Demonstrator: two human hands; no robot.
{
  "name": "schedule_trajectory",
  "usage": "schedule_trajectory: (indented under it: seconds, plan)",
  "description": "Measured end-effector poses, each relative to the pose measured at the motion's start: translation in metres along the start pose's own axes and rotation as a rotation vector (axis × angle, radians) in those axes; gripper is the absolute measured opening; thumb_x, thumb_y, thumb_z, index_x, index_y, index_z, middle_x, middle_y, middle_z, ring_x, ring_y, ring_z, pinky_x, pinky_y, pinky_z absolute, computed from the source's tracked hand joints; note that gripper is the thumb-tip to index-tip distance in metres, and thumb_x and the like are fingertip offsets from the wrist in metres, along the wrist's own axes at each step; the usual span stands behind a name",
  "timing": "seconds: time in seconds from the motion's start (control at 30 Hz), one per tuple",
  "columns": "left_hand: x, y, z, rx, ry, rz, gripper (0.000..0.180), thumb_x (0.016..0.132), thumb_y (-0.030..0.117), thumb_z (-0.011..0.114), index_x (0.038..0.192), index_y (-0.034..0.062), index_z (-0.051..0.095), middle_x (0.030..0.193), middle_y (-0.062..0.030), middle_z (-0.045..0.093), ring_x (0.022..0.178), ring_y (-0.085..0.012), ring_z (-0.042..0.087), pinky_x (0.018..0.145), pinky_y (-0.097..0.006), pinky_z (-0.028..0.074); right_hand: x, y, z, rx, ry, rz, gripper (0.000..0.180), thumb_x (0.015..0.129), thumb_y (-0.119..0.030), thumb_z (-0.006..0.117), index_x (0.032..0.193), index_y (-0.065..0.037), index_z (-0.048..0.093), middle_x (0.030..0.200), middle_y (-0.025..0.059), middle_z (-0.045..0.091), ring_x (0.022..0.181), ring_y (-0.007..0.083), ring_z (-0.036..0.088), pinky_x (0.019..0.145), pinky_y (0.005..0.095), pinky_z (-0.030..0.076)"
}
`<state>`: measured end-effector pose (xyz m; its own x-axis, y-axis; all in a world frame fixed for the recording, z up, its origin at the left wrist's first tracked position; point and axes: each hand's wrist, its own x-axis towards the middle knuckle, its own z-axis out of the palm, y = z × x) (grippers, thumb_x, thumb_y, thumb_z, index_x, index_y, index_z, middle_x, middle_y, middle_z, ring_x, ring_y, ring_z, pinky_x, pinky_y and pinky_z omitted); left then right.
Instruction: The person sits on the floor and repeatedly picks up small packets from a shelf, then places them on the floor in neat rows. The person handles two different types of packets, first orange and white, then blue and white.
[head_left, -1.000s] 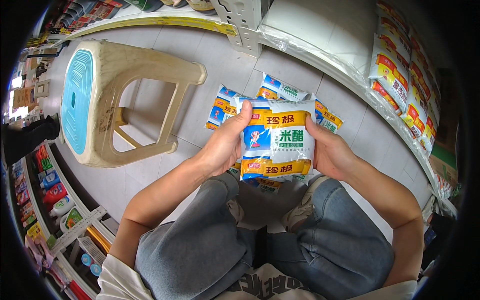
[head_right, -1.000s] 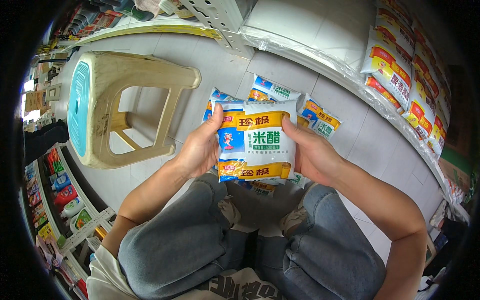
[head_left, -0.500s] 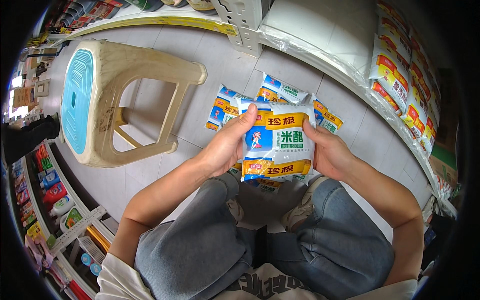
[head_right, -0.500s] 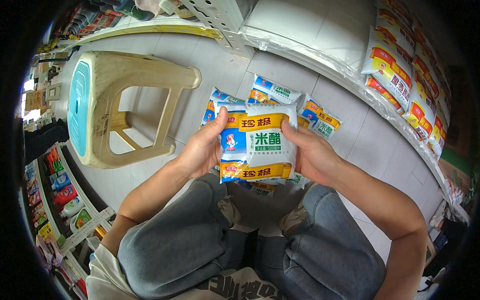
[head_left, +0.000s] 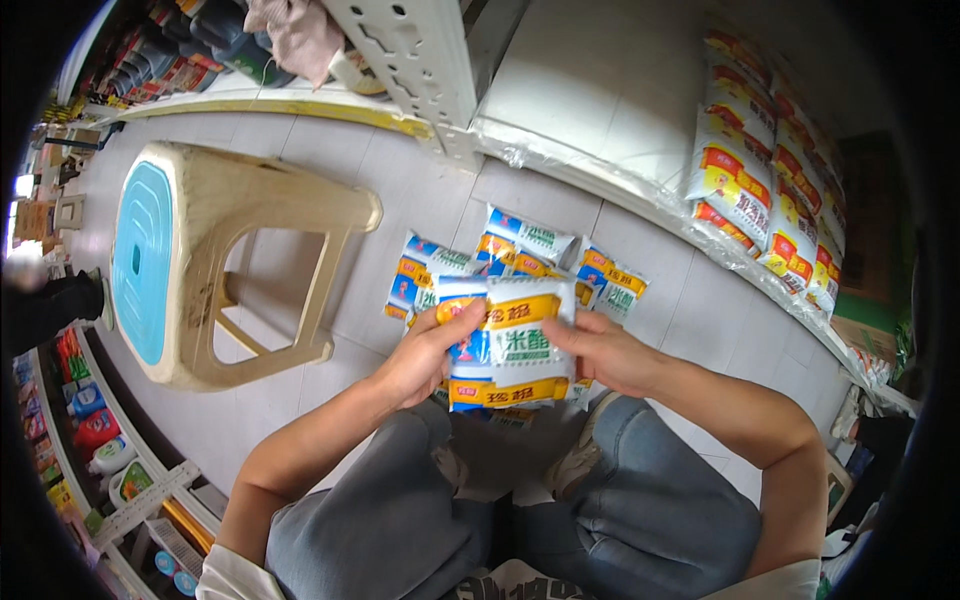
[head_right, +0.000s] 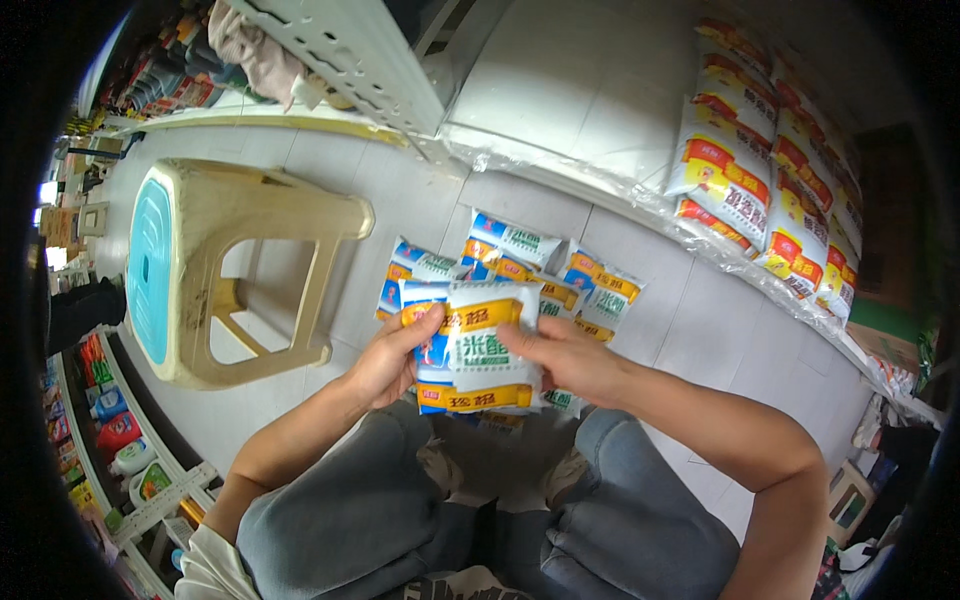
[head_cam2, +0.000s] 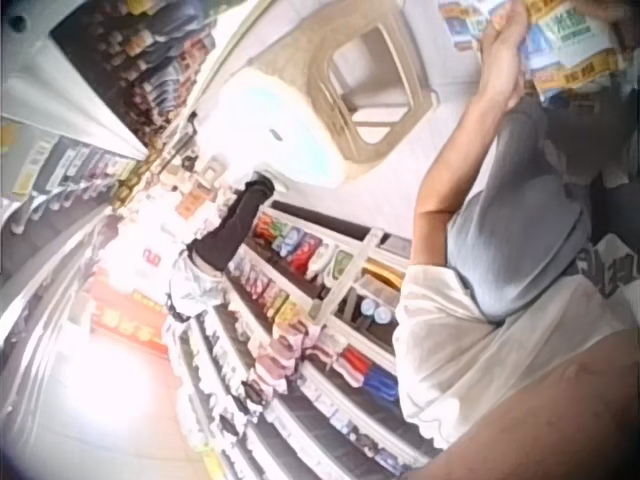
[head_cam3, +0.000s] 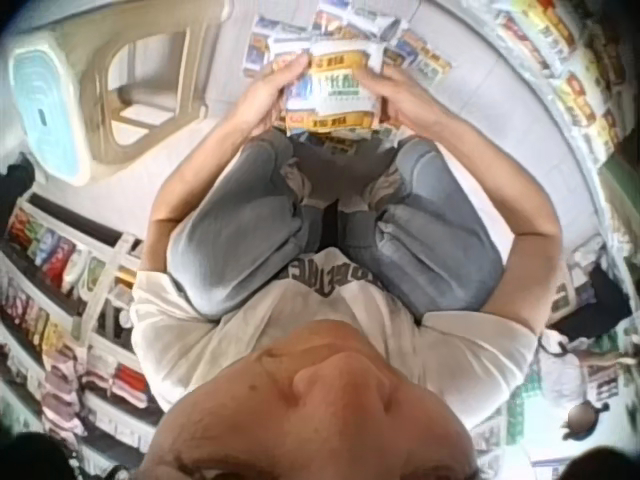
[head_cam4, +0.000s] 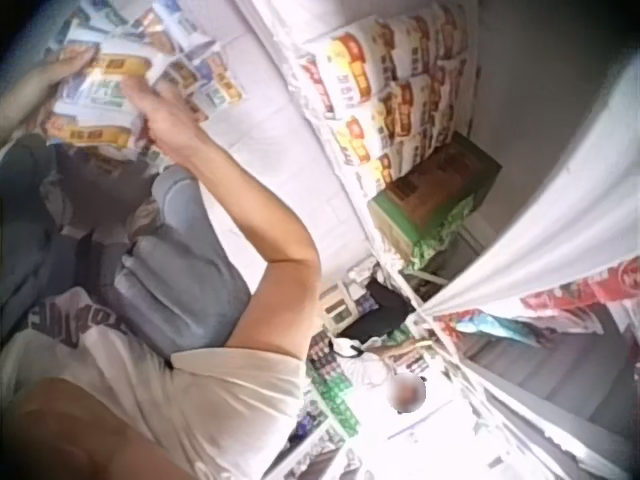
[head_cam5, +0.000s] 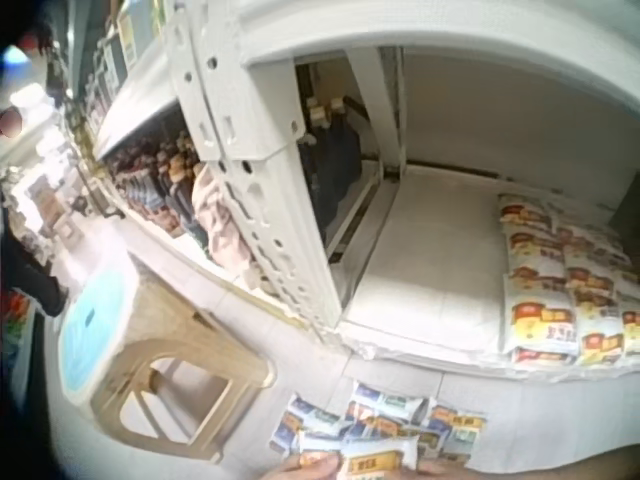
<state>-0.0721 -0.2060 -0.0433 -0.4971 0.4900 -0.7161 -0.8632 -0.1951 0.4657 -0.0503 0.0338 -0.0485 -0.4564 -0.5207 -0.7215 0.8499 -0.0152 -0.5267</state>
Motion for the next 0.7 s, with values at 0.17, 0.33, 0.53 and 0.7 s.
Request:
schedule_trajectory:
  seconds: [0.17,0.33,0.53,0.7]
  plan:
    - [0.010,-0.013,-0.018,-0.124,-0.015,0.015,0.040,0.101,0.033,0.053,0.124,0.0013,0.055,0.120,-0.0136,0.065,0.105,-0.0193,0.067,0.090,-0.036,0.056,-0.009,-0.029,0.002,-0.878,0.156,-0.101,0.053,0.097,-0.054,0.051,0.094,-0.003,0.064,0.082,0.0114,0.068,0.073,0.0228,0.067,0.060,0.0346,0.052]
    - [0.013,-0.016,-0.024,-0.083,-0.005,0.078,0.039,0.100,0.033,0.053,0.122,0.0018,0.058,0.118,-0.0128,0.066,0.103,-0.0182,0.067,0.089,-0.035,0.057,-0.062,-0.093,0.030,-1.219,0.474,-0.920,0.040,0.083,-0.037,0.069,0.061,-0.006,0.058,0.057,0.0075,0.059,0.050,0.0270,0.060,0.047,0.0378,0.045]
    - [0.019,-0.020,-0.023,-0.037,-0.060,0.058,0.040,0.100,0.033,0.053,0.126,0.0031,0.056,0.121,-0.0123,0.065,0.106,-0.0198,0.066,0.091,-0.038,0.056,-0.157,-0.141,0.067,-1.201,0.186,-1.393,0.026,0.078,-0.030,0.067,0.061,-0.014,0.058,0.055,-0.0017,0.047,0.043,0.0135,0.042,0.039,0.0309,0.031]
    - [0.016,-0.023,-0.025,-0.020,-0.054,0.072,0.040,0.100,0.033,0.054,0.126,0.0033,0.056,0.123,-0.0119,0.064,0.108,-0.0200,0.065,0.092,-0.038,0.055,-0.167,-0.125,0.068,-1.133,0.199,-1.214,0.022,0.077,-0.025,0.069,0.062,-0.015,0.057,0.059,-0.0027,0.046,0.049,0.0115,0.040,0.040,0.0273,0.028]
